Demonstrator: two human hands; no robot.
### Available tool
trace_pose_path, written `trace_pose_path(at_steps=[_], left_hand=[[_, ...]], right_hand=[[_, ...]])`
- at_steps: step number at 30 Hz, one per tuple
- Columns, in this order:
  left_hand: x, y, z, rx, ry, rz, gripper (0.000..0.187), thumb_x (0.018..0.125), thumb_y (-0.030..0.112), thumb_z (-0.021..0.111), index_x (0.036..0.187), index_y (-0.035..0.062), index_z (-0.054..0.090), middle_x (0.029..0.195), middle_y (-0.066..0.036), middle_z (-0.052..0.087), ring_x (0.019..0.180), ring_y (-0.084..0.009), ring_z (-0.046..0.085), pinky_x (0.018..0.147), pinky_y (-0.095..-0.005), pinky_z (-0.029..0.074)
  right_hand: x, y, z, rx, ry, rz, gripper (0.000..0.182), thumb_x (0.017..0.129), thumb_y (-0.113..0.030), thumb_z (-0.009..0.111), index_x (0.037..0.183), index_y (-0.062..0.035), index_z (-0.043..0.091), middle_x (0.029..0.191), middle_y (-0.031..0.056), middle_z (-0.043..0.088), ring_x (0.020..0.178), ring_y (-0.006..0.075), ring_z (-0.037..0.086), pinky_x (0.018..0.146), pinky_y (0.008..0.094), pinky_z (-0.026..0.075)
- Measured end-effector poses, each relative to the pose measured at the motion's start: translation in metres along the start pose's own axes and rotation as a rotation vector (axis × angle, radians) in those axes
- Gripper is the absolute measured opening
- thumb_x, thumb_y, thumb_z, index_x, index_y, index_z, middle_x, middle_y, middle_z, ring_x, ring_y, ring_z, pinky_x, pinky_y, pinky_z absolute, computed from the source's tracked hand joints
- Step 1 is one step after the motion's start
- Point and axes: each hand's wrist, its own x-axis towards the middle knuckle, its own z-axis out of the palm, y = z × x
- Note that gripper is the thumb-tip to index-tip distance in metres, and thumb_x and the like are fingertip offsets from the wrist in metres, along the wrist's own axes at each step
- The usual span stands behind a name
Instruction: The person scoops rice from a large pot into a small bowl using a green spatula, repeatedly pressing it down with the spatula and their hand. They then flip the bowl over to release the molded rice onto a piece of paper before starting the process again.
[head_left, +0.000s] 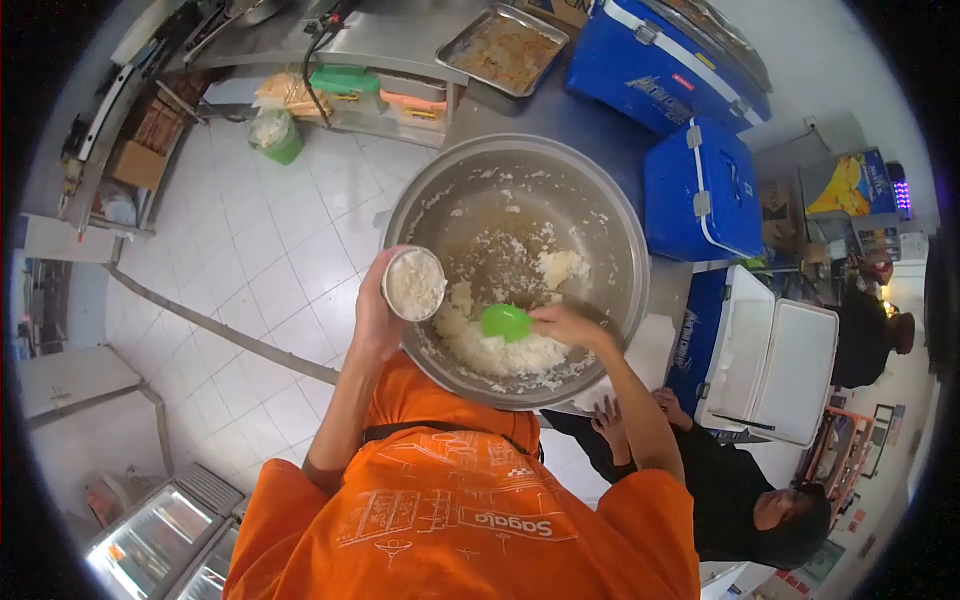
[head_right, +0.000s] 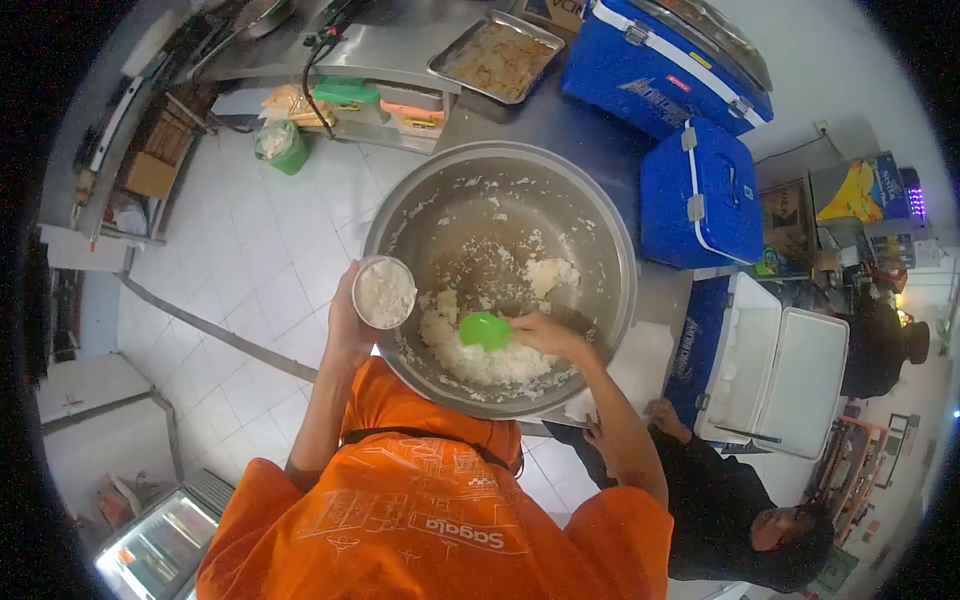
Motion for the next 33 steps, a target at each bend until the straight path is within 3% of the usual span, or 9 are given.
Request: trace_pose_path(at_steps=[3,6,8,11,15,19,25,29,33], left_hand=[[0.01,-0.008,0.002,0.053,-0.117,-0.006,0.039,0.102,0.038,0.038,0.119,0.0078,0.056,0.112,-0.006,0.063,0.103,-0.0179,0.061,0.089,-0.0361,0.05],[0.015,-0.017,0.017,0.058,-0.065,-0.158,0.039,0.101,0.038,0.039,0.118,0.0078,0.057,0.111,-0.006,0.063,0.103,-0.0178,0.061,0.089,-0.0356,0.05],[0.023,-0.025,0.025,0.144,-0.111,-0.227,0.041,0.101,0.04,0.039,0.121,0.0091,0.056,0.111,-0.006,0.064,0.106,-0.0195,0.061,0.092,-0.0366,0.047],[0.028,-0.025,0.026,0.167,-0.123,-0.185,0.042,0.1,0.042,0.04,0.121,0.0097,0.056,0.11,-0.005,0.064,0.104,-0.0194,0.061,0.093,-0.0362,0.046],[0.018,-0.021,0.023,0.146,-0.125,-0.148,0.039,0.101,0.04,0.04,0.119,0.0101,0.057,0.11,-0.004,0.064,0.103,-0.0177,0.061,0.089,-0.0361,0.049],[0.004,-0.013,0.006,0.093,-0.094,-0.12,0.038,0.101,0.039,0.039,0.117,0.0105,0.058,0.111,-0.004,0.064,0.103,-0.0163,0.061,0.087,-0.0356,0.049],[-0.012,0.001,-0.001,0.065,-0.009,-0.096,0.036,0.101,0.037,0.039,0.116,0.0107,0.058,0.109,-0.003,0.064,0.1,-0.0158,0.061,0.086,-0.0342,0.049],[-0.009,-0.001,-0.002,0.093,0.003,-0.108,0.036,0.101,0.038,0.038,0.114,0.0108,0.058,0.107,-0.003,0.064,0.099,-0.016,0.061,0.086,-0.0344,0.049],[0.002,-0.013,-0.006,0.083,-0.067,-0.151,0.037,0.1,0.041,0.039,0.114,0.0124,0.059,0.108,-0.002,0.065,0.1,-0.0163,0.061,0.083,-0.0341,0.049]], right_hand=[[-0.058,-0.047,-0.012,0.128,0.119,-0.139,0.029,0.094,-0.022,0.056,0.116,-0.0043,0.062,0.082,0.0145,0.063,0.071,0.0179,0.056,0.068,0.0326,0.044],[-0.093,-0.106,-0.015,0.182,0.369,-0.001,0.028,0.095,-0.023,0.056,0.114,-0.0037,0.062,0.083,0.016,0.063,0.074,0.0179,0.059,0.068,0.0326,0.045],[-0.097,-0.127,-0.004,0.152,0.795,-0.194,0.025,0.094,-0.022,0.056,0.109,-0.0033,0.064,0.081,0.0164,0.066,0.076,0.0232,0.066,0.069,0.0359,0.048],[-0.072,-0.11,-0.001,-0.33,0.786,0.018,0.023,0.089,-0.014,0.055,0.107,-0.0062,0.067,0.077,0.0167,0.067,0.078,0.0326,0.068,0.068,0.0421,0.051],[0.029,-0.001,0.035,-0.573,0.655,0.255,0.034,0.082,-0.011,0.056,0.113,-0.0142,0.069,0.079,0.0213,0.067,0.071,0.0375,0.065,0.067,0.0465,0.052],[0.03,-0.039,0.041,-0.523,0.353,0.023,0.033,0.082,-0.012,0.055,0.111,-0.0171,0.071,0.077,0.0199,0.066,0.067,0.0364,0.064,0.066,0.0443,0.052],[0.009,-0.022,0.041,-0.453,0.306,-0.238,0.03,0.084,-0.016,0.056,0.111,-0.0163,0.071,0.078,0.0205,0.065,0.066,0.0344,0.063,0.064,0.044,0.05],[-0.024,-0.049,0.047,-0.475,0.227,-0.196,0.028,0.086,-0.018,0.058,0.111,-0.015,0.07,0.08,0.0209,0.066,0.07,0.0309,0.064,0.065,0.0412,0.049],[-0.064,-0.054,0.03,-0.055,0.112,0.03,0.027,0.089,-0.018,0.057,0.112,-0.0067,0.066,0.087,0.0165,0.068,0.072,0.0291,0.065,0.065,0.0386,0.048]])
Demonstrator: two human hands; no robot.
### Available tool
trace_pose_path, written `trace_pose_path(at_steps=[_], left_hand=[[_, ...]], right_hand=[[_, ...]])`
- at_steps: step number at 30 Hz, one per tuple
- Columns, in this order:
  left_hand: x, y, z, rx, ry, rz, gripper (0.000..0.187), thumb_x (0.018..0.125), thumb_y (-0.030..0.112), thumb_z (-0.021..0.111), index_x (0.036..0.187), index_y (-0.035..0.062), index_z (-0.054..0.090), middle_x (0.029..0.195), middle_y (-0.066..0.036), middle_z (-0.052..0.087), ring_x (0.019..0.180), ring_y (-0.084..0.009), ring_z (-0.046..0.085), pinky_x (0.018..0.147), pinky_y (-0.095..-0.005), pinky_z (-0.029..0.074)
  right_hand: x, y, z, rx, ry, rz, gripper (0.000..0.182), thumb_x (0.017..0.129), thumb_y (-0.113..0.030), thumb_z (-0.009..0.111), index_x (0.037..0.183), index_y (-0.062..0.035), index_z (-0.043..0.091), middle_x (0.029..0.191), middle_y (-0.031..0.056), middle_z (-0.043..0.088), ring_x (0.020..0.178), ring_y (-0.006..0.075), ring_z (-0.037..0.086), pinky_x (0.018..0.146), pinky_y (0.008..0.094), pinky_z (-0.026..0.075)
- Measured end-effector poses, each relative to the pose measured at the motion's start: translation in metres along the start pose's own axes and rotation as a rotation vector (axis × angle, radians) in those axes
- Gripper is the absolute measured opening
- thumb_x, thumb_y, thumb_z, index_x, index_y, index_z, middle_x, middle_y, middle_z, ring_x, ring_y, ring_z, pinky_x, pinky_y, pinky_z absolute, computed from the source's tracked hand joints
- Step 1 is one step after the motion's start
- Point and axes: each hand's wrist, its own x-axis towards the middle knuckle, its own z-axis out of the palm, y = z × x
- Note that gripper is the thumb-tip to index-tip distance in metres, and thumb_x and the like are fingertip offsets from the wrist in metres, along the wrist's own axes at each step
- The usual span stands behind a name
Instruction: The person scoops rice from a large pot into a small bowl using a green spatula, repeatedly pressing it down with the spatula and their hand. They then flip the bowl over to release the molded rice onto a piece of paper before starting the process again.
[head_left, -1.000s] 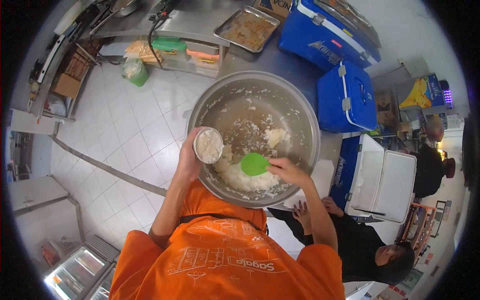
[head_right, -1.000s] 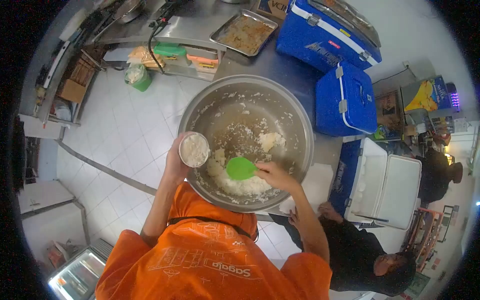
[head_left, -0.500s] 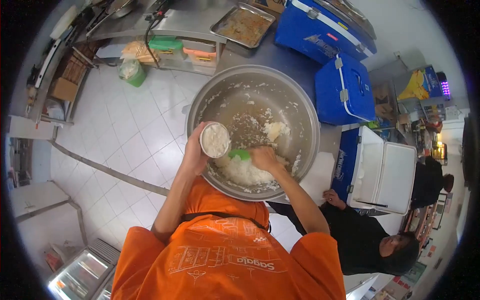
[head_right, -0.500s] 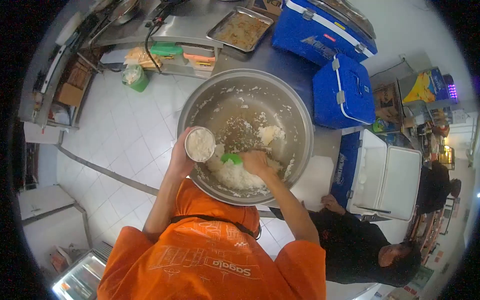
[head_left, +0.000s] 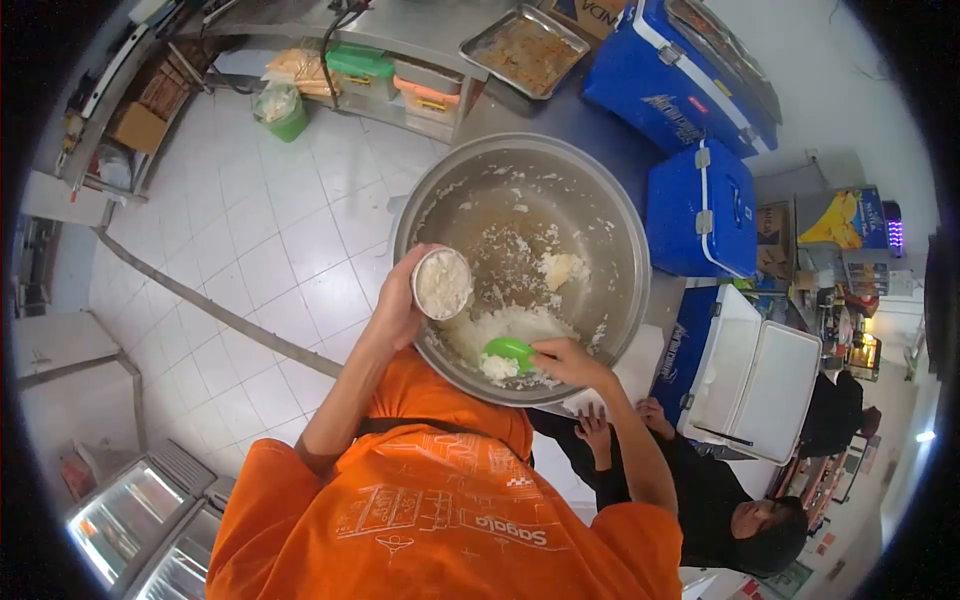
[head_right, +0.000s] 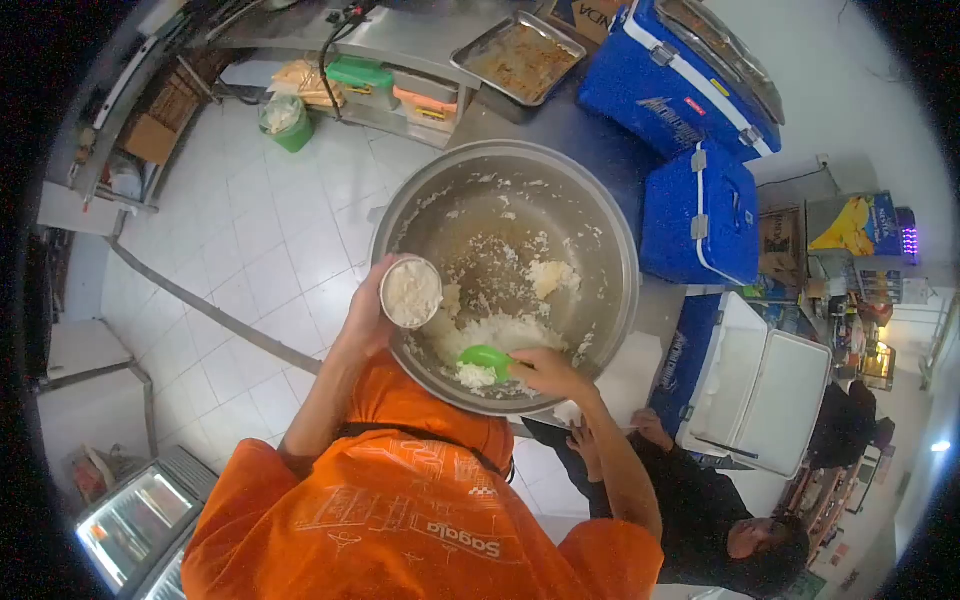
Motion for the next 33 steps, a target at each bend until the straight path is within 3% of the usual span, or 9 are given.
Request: trace_pose_path(at_steps=[5,8,11,16,21,23,26,29,33], left_hand=[[0.02,-0.008,0.011,0.018,-0.086,-0.144,0.037,0.099,0.042,0.041,0.115,0.0139,0.059,0.11,-0.003,0.065,0.097,-0.0176,0.063,0.076,-0.0387,0.051],[0.031,-0.018,0.046,-0.021,-0.18,-0.219,0.039,0.099,0.038,0.034,0.115,0.0132,0.059,0.105,-0.006,0.067,0.089,-0.0198,0.066,0.058,-0.0416,0.052],[0.059,-0.019,0.048,-0.038,-0.443,-0.259,0.04,0.099,0.036,0.031,0.114,0.0119,0.059,0.099,-0.008,0.067,0.077,-0.0213,0.067,0.049,-0.0359,0.052],[0.053,-0.01,0.046,-0.134,-0.491,-0.33,0.042,0.099,0.035,0.029,0.114,0.0096,0.059,0.097,-0.009,0.066,0.086,-0.024,0.067,0.051,-0.0364,0.054],[0.055,-0.032,0.056,-0.013,-0.332,-0.267,0.041,0.097,0.037,0.031,0.11,0.0132,0.061,0.095,-0.005,0.067,0.082,-0.0176,0.064,0.051,-0.0333,0.046],[0.054,-0.031,0.044,0.093,-0.365,-0.257,0.04,0.097,0.037,0.032,0.11,0.0132,0.061,0.095,-0.006,0.067,0.082,-0.0176,0.064,0.054,-0.0343,0.048],[0.053,-0.033,0.053,0.15,-0.338,-0.181,0.038,0.096,0.035,0.033,0.109,0.0129,0.062,0.096,-0.006,0.066,0.083,-0.0183,0.064,0.059,-0.0359,0.051],[0.04,-0.028,0.054,0.023,-0.186,-0.136,0.036,0.096,0.033,0.034,0.109,0.0122,0.062,0.098,-0.007,0.066,0.086,-0.0199,0.065,0.064,-0.0371,0.053],[0.043,-0.016,0.034,-0.243,-0.103,-0.067,0.04,0.097,0.035,0.033,0.119,0.0114,0.057,0.111,-0.011,0.063,0.098,-0.0276,0.062,0.079,-0.0476,0.051]], right_hand=[[-0.036,-0.079,-0.014,0.251,0.524,-0.091,0.031,0.09,-0.014,0.054,0.118,-0.0027,0.061,0.08,0.0116,0.065,0.071,0.025,0.066,0.061,0.0365,0.049],[-0.014,-0.138,0.014,-0.567,0.978,0.068,0.04,0.088,-0.009,0.054,0.128,-0.0046,0.054,0.075,0.009,0.061,0.068,0.0201,0.065,0.057,0.0337,0.049],[0.002,-0.147,0.039,-0.884,0.913,0.265,0.048,0.087,-0.007,0.054,0.135,-0.0079,0.049,0.072,0.0089,0.06,0.065,0.0227,0.065,0.054,0.035,0.05],[-0.037,-0.15,-0.02,0.175,0.808,0.149,0.037,0.094,-0.011,0.049,0.129,0.001,0.049,0.07,0.0198,0.063,0.061,0.0346,0.063,0.052,0.0437,0.049],[0.006,-0.152,0.01,-0.216,0.854,0.297,0.025,0.095,-0.017,0.05,0.107,0.0026,0.062,0.082,0.0257,0.064,0.07,0.0421,0.062,0.065,0.0438,0.05],[-0.014,-0.132,-0.014,-0.046,0.496,0.157,0.023,0.094,-0.015,0.051,0.096,0.0016,0.065,0.084,0.0256,0.065,0.075,0.0386,0.064,0.07,0.0427,0.051],[-0.021,-0.132,-0.026,-0.061,0.779,0.074,0.024,0.094,-0.013,0.049,0.084,0.0006,0.066,0.081,0.0237,0.065,0.072,0.0371,0.063,0.07,0.0462,0.05],[0.007,-0.082,-0.002,-0.494,0.54,-0.109,0.025,0.093,-0.017,0.05,0.085,-0.0013,0.067,0.079,0.0207,0.066,0.068,0.0368,0.063,0.067,0.0468,0.051],[-0.03,-0.065,-0.027,-0.445,0.592,0.418,0.023,0.092,-0.02,0.051,0.091,-0.0086,0.071,0.079,0.0166,0.068,0.075,0.0363,0.067,0.072,0.0473,0.053]])
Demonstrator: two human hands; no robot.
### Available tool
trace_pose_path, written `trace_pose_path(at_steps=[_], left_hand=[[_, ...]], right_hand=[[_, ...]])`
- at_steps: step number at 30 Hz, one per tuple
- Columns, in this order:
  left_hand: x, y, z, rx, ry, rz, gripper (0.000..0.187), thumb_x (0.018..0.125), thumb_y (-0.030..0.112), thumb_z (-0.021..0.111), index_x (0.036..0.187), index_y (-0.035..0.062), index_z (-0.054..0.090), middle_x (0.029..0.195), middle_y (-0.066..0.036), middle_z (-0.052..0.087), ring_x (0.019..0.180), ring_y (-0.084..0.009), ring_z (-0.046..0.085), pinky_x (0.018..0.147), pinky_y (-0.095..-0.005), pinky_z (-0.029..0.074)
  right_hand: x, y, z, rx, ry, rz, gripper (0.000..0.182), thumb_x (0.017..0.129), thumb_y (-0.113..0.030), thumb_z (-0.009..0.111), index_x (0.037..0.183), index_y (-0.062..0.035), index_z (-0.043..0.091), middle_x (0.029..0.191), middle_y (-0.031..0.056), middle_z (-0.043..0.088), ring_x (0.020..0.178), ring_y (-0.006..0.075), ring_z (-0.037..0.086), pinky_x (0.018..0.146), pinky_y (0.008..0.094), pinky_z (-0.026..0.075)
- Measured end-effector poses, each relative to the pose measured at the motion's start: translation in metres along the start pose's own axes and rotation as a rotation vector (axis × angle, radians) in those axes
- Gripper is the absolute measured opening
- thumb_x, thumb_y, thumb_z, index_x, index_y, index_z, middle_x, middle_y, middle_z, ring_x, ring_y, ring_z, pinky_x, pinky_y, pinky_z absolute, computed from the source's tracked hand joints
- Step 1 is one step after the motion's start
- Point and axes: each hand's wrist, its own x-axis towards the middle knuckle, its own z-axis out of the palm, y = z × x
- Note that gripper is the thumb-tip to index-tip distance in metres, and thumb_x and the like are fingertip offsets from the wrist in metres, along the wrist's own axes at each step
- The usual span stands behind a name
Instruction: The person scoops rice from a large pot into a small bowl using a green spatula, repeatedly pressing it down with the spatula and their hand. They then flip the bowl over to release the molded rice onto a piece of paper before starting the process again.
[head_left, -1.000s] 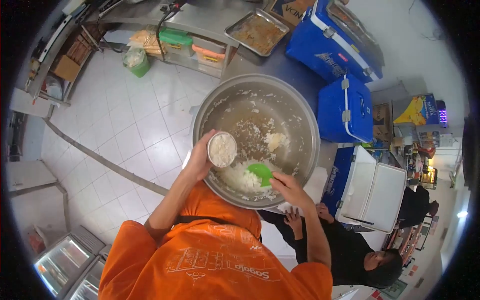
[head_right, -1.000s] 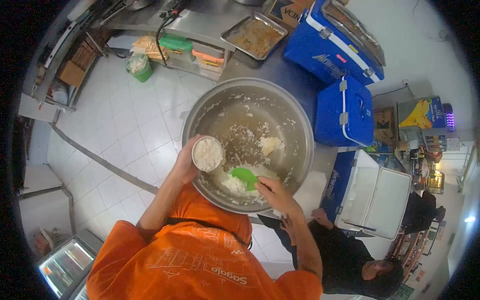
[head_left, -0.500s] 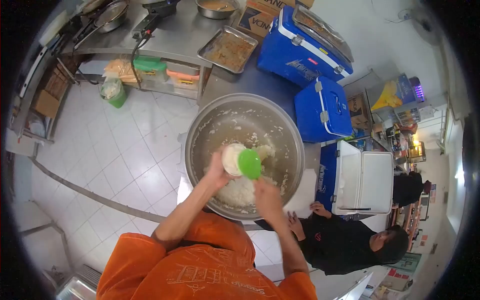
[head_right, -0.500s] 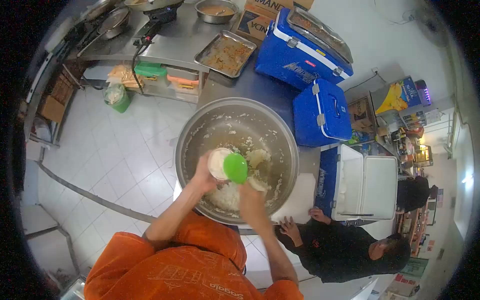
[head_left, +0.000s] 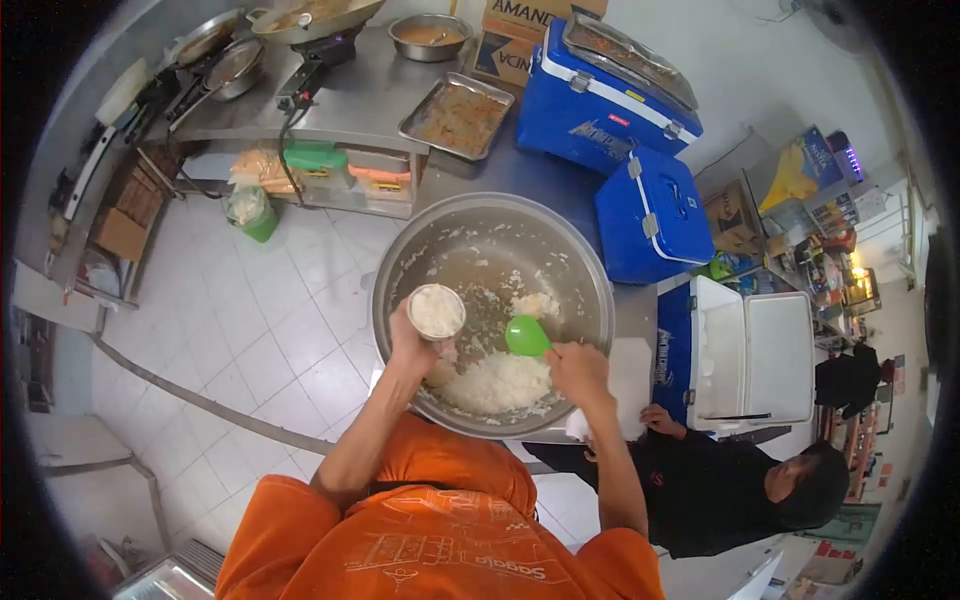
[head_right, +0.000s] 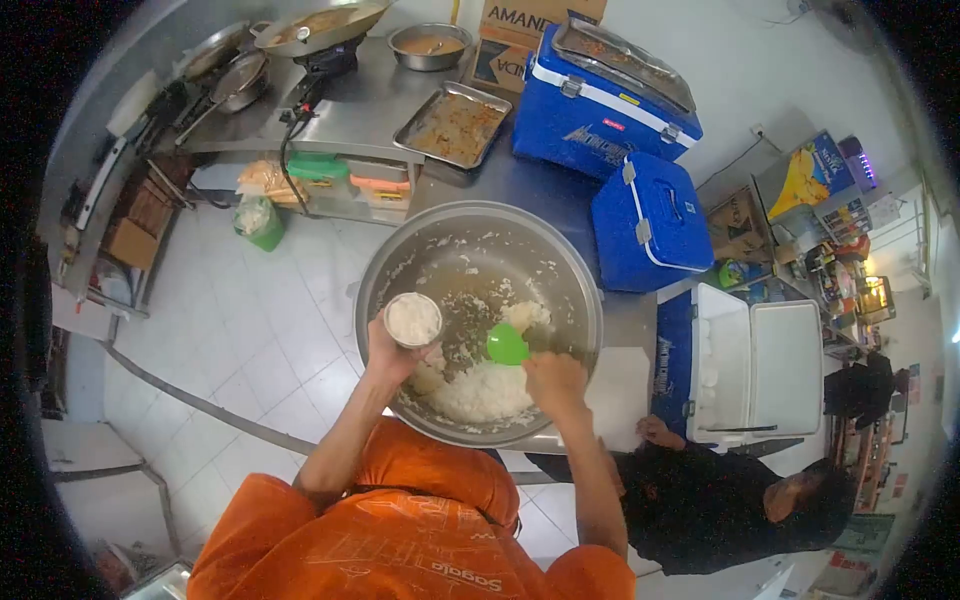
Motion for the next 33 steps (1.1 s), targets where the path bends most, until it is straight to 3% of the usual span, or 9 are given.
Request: trace_pose_path(at_steps=[5,8,10,17,19,24,27,31,33], left_hand=[[-0.011,-0.04,0.003,-0.112,-0.167,-0.177,0.037,0.097,0.033,0.038,0.119,0.0108,0.057,0.115,-0.011,0.063,0.107,-0.0255,0.058,0.086,-0.0452,0.047],[-0.029,-0.073,0.029,0.82,0.048,0.531,0.039,0.096,0.029,0.05,0.128,0.0079,0.053,0.123,-0.016,0.058,0.122,-0.0331,0.048,0.101,-0.0466,0.034],[-0.051,-0.077,0.051,1.454,0.178,1.045,0.035,0.093,0.022,0.06,0.123,0.0026,0.057,0.121,-0.022,0.057,0.127,-0.0339,0.041,0.106,-0.0432,0.028],[-0.072,-0.034,0.037,1.383,-0.145,0.6,0.013,0.09,0.002,0.061,0.099,-0.0034,0.068,0.079,-0.007,0.07,0.08,-0.0125,0.064,0.075,-0.0275,0.05],[-0.088,0.0,0.059,1.606,-0.2,0.649,0.017,0.089,-0.002,0.059,0.104,-0.0025,0.068,0.084,-0.009,0.072,0.082,-0.012,0.065,0.077,-0.0274,0.05],[-0.15,0.061,0.168,2.121,-0.145,0.535,0.006,0.08,0.001,0.071,0.081,0.0013,0.066,0.071,-0.003,0.066,0.064,-0.0133,0.063,0.062,-0.0281,0.048],[-0.189,0.066,0.231,2.613,-0.684,0.659,0.012,0.078,0.006,0.073,0.071,0.0051,0.064,0.069,-0.003,0.063,0.067,-0.017,0.061,0.069,-0.0308,0.048],[-0.199,0.045,0.256,2.474,-1.141,0.69,0.011,0.078,0.008,0.073,0.072,0.005,0.064,0.07,-0.004,0.063,0.069,-0.0192,0.061,0.073,-0.0312,0.048],[-0.195,0.028,0.258,2.236,-1.304,0.706,0.011,0.078,0.009,0.073,0.072,0.0049,0.065,0.07,-0.005,0.063,0.07,-0.0204,0.061,0.076,-0.0314,0.048]], right_hand=[[0.019,-0.056,0.076,0.878,0.274,-0.08,0.05,0.1,-0.044,0.037,0.134,-0.0106,0.051,0.133,0.0189,0.052,0.126,0.0322,0.048,0.104,0.0471,0.038],[0.018,-0.055,0.073,2.252,-0.089,0.186,0.06,0.102,-0.052,0.025,0.143,-0.0103,0.038,0.141,0.0122,0.047,0.132,0.0301,0.042,0.109,0.0464,0.034],[0.003,-0.022,0.067,2.832,-0.605,-0.293,0.06,0.1,-0.052,0.029,0.142,-0.0112,0.04,0.142,0.015,0.045,0.13,0.0329,0.045,0.107,0.0521,0.036],[-0.069,0.14,0.079,2.75,0.247,0.231,0.056,0.1,-0.042,0.032,0.135,-0.0005,0.046,0.137,0.021,0.049,0.13,0.0357,0.045,0.11,0.0494,0.035],[-0.068,0.21,0.132,2.155,0.46,0.181,0.054,0.085,-0.009,0.067,0.134,-0.0041,0.045,0.131,0.0137,0.054,0.12,0.026,0.053,0.1,0.0402,0.047],[-0.035,0.289,0.217,0.552,0.847,0.306,0.047,0.086,-0.021,0.067,0.127,-0.0034,0.053,0.121,0.018,0.057,0.114,0.0322,0.054,0.1,0.0434,0.04],[-0.032,0.292,0.204,0.348,0.946,0.467,0.045,0.087,-0.025,0.067,0.123,-0.0013,0.056,0.123,0.0206,0.056,0.115,0.0326,0.053,0.097,0.0413,0.041],[-0.055,0.288,0.14,0.633,1.08,0.577,0.049,0.089,-0.029,0.067,0.126,0.0001,0.053,0.125,0.019,0.055,0.116,0.0301,0.053,0.096,0.0407,0.042],[-0.074,0.253,0.079,1.707,1.139,0.727,0.052,0.09,-0.03,0.066,0.128,0.0002,0.05,0.122,0.015,0.057,0.12,0.0252,0.052,0.096,0.0382,0.043]])
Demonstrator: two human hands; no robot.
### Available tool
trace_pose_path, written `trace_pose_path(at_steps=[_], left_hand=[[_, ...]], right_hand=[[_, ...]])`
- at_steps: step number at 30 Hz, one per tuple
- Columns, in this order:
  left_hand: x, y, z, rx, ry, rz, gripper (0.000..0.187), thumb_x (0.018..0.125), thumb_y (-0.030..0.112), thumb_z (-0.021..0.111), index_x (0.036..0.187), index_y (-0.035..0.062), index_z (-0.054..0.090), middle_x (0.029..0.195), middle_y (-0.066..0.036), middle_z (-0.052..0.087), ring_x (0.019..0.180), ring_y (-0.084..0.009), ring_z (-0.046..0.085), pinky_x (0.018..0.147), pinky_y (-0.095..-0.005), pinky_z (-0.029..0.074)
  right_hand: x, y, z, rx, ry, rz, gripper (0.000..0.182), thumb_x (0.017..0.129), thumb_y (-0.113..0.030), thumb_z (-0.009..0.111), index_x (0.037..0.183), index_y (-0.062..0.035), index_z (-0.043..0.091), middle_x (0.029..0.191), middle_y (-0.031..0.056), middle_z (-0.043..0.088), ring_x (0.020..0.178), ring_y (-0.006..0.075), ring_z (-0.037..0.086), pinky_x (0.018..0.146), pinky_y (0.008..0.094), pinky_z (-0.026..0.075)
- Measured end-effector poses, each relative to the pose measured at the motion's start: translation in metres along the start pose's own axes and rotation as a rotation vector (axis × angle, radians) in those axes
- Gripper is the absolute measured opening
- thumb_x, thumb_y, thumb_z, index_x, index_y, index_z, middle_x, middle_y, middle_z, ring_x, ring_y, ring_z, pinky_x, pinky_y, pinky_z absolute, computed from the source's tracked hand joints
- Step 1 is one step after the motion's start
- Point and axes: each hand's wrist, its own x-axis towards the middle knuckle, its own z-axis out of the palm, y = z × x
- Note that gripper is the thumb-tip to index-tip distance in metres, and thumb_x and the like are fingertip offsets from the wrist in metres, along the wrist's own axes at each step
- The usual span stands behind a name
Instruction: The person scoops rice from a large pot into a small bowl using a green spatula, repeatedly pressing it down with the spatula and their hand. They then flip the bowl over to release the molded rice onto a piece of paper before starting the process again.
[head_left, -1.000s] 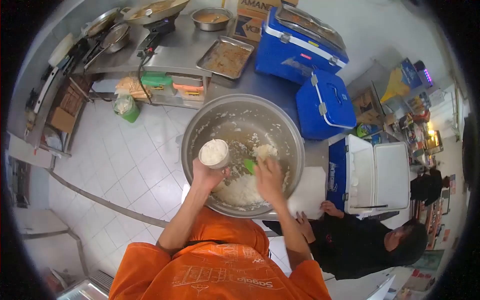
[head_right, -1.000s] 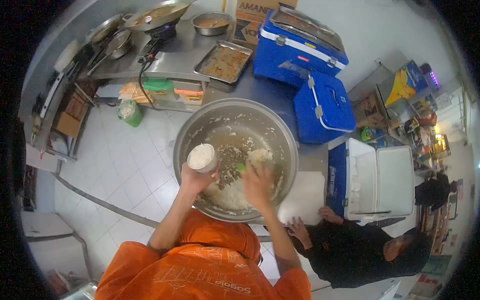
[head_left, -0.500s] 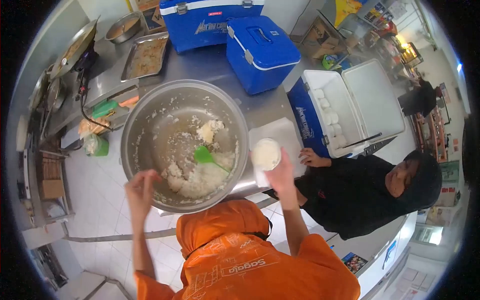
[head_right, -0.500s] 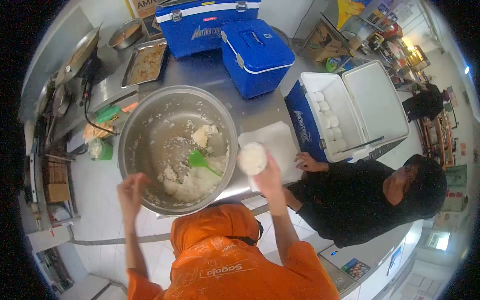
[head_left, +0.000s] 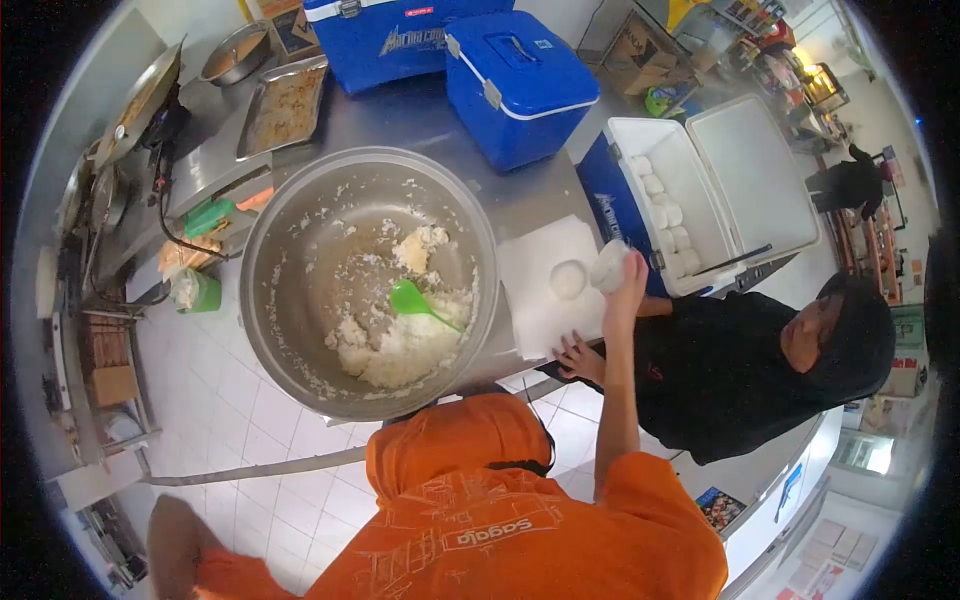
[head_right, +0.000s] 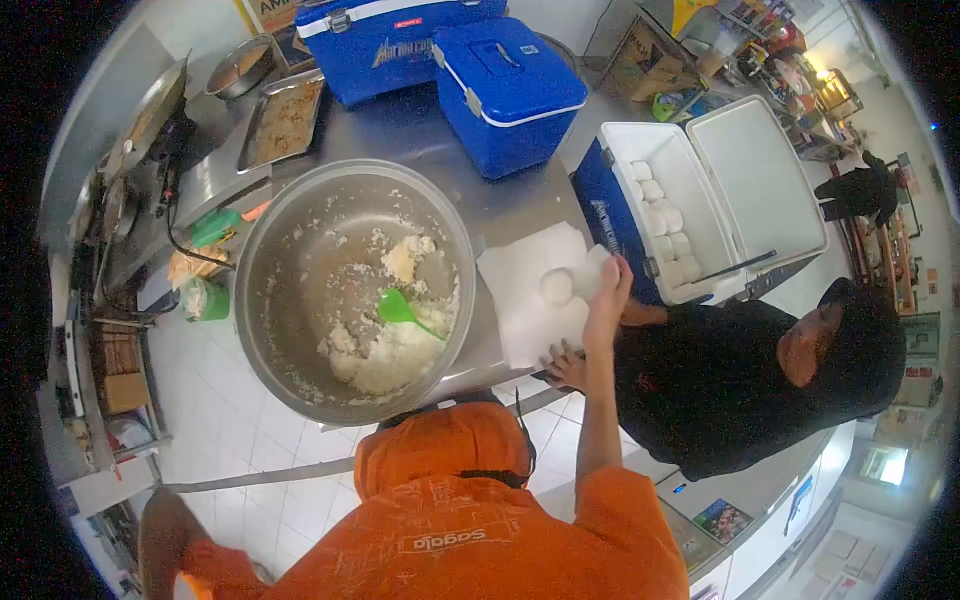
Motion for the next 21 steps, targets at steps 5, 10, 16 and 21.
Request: trace_pose_path(at_steps=[5,10,16,21], left_hand=[[0.038,0.016,0.049,-0.584,0.304,0.4,0.011,0.077,0.012,0.072,0.072,0.0047,0.066,0.071,-0.007,0.063,0.072,-0.0232,0.061,0.082,-0.0319,0.048],[0.063,0.052,0.114,-0.973,0.616,0.765,0.012,0.077,0.015,0.072,0.073,0.0046,0.067,0.072,-0.008,0.062,0.074,-0.026,0.061,0.088,-0.0324,0.048],[0.036,0.103,0.165,-0.957,0.707,1.045,0.02,0.081,0.017,0.071,0.09,0.0015,0.063,0.095,-0.011,0.058,0.093,-0.027,0.056,0.088,-0.0349,0.046],[-0.002,-0.029,0.211,-0.853,1.438,0.968,0.031,0.084,0.019,0.07,0.105,-0.001,0.06,0.115,-0.014,0.055,0.109,-0.0279,0.052,0.088,-0.0369,0.045]], right_hand=[[-0.05,-0.028,0.03,0.273,-0.428,0.147,0.052,0.076,-0.01,0.077,0.121,-0.0009,0.053,0.109,0.0099,0.064,0.105,0.0218,0.063,0.089,0.0321,0.051],[-0.11,-0.002,0.129,-0.433,-0.798,-0.373,0.047,0.079,-0.022,0.063,0.12,-0.0009,0.055,0.109,0.0155,0.063,0.096,0.028,0.062,0.083,0.0378,0.051],[-0.166,0.004,0.217,0.314,-1.074,0.851,0.049,0.092,-0.038,0.042,0.125,-0.0022,0.051,0.118,0.0203,0.057,0.1,0.0391,0.056,0.083,0.0454,0.048],[-0.212,0.001,0.208,-0.132,-1.196,0.15,0.049,0.094,-0.037,0.039,0.124,-0.0022,0.052,0.116,0.017,0.06,0.101,0.0365,0.058,0.087,0.0441,0.048]])
